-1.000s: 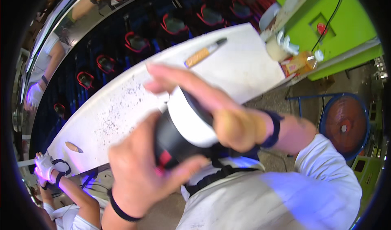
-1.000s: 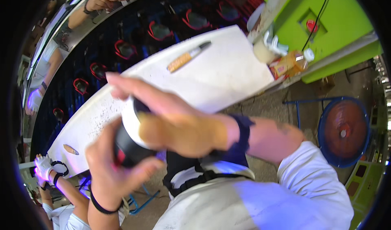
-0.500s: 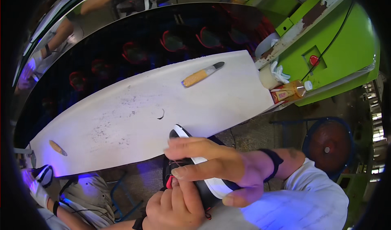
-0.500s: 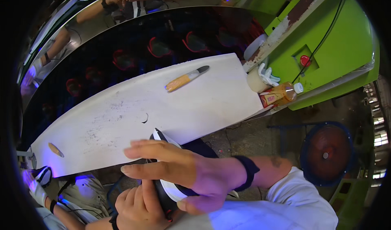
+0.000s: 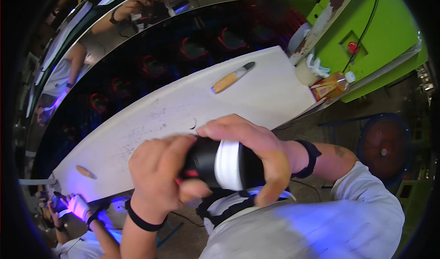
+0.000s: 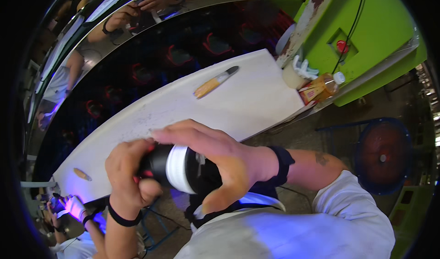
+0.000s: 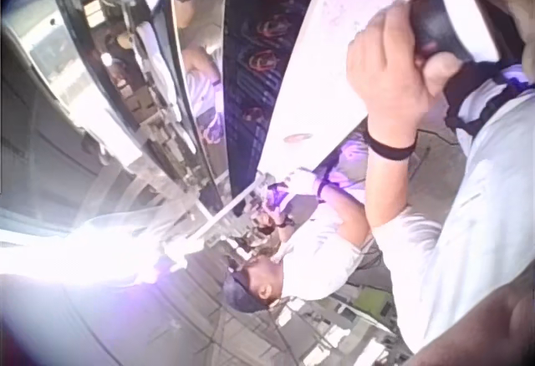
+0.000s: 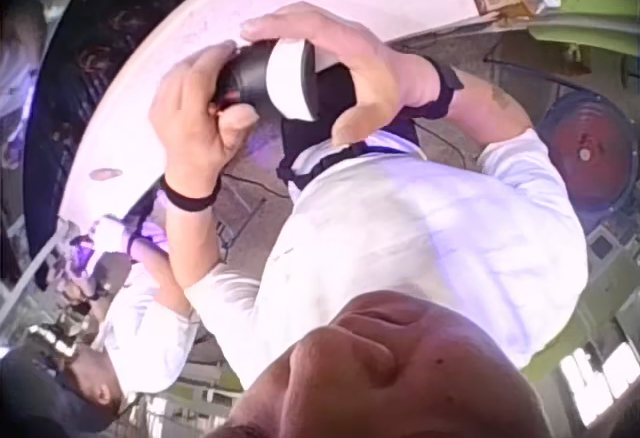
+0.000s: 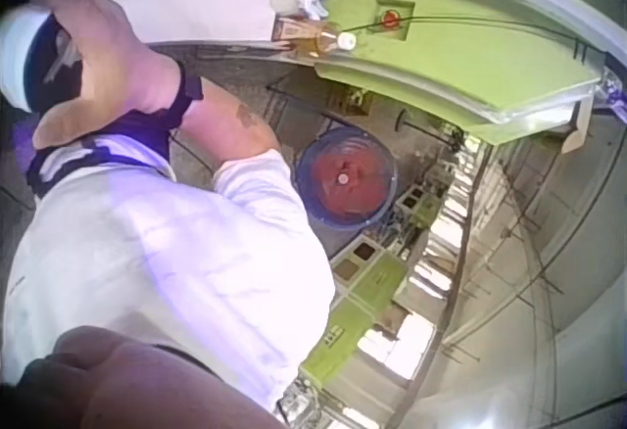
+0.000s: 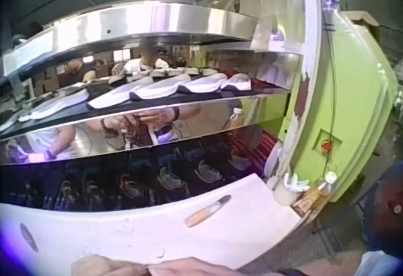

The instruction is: Assembling and checking shoe components on a production line conveyor.

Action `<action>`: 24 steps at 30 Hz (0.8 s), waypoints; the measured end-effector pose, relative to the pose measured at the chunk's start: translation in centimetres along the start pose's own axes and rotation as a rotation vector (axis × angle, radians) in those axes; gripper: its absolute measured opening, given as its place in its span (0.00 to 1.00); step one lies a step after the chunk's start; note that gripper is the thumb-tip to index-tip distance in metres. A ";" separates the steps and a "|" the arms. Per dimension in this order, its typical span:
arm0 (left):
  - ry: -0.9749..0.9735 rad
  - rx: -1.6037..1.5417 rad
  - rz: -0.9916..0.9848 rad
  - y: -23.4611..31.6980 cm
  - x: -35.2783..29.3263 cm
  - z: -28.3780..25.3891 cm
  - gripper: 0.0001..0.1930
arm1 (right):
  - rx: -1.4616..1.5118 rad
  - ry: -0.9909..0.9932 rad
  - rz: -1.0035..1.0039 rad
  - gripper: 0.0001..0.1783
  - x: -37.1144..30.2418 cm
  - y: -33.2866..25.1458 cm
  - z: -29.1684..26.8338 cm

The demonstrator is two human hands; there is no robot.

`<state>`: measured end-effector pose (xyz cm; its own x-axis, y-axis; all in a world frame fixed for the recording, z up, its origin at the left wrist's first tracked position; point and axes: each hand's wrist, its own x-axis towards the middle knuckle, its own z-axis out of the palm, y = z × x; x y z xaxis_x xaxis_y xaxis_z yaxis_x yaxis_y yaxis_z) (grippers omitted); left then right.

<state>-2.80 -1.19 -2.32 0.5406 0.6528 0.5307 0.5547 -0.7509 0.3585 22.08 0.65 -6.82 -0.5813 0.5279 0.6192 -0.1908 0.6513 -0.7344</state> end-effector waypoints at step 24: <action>0.342 -0.957 -0.768 -3.2 -9.2 -3.0 0.55 | 0.350 0.071 0.659 0.49 -2.5 7.0 3.3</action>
<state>-11.45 -5.07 -6.10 0.0149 0.9980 0.0608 -0.1015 -0.0590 0.9931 19.57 2.07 -14.49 -0.6117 0.7906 0.0277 -0.0678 -0.0175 -0.9975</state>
